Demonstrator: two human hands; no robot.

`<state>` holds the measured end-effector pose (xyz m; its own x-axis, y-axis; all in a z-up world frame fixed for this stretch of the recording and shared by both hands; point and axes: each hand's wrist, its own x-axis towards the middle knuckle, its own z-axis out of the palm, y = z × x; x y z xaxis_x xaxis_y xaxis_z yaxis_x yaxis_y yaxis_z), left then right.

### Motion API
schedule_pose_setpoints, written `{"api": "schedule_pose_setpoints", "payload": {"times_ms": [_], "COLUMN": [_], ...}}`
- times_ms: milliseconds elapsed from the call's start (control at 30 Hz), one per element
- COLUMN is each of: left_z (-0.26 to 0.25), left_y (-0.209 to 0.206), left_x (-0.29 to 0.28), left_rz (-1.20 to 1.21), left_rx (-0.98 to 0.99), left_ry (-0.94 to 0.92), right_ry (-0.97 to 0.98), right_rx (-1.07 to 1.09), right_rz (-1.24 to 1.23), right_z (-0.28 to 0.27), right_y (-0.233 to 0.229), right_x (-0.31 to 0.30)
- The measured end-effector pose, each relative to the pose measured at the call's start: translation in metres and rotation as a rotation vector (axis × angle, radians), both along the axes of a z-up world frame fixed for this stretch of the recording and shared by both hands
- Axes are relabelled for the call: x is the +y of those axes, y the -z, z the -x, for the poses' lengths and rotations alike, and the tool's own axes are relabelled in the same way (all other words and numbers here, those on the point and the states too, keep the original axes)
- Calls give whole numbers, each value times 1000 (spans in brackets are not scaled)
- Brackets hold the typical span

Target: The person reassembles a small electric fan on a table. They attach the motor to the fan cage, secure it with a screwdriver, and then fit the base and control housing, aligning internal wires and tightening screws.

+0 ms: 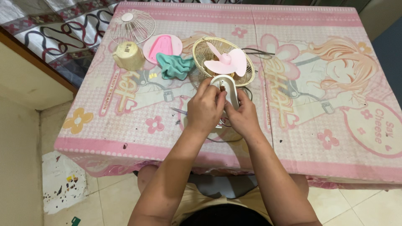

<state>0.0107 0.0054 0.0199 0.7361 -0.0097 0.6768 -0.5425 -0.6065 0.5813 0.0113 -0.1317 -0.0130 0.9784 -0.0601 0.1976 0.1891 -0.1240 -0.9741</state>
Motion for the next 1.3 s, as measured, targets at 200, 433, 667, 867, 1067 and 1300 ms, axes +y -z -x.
{"api": "schedule_pose_setpoints", "payload": {"times_ms": [200, 433, 667, 867, 1067, 1300], "left_z": [0, -6, -13, -22, -23, -27], "left_y": [-2, -8, 4, 23, 33, 37], "left_x": [-5, -5, -1, 4, 13, 33], "left_rz": [104, 377, 548, 718, 781, 688], "left_rx": [26, 293, 482, 545, 584, 374], "left_ry": [-39, 57, 263, 462, 510, 435], "right_ry": [7, 49, -46, -104, -136, -61], "right_rx": [1, -14, 19, 16, 70, 57], "right_rz": [-67, 52, -59, -96, -180, -152], "right_z": [-5, -9, -11, -15, -18, -20], "right_y": [3, 6, 14, 22, 25, 18], "right_x": [4, -4, -8, -14, -17, -19]}}
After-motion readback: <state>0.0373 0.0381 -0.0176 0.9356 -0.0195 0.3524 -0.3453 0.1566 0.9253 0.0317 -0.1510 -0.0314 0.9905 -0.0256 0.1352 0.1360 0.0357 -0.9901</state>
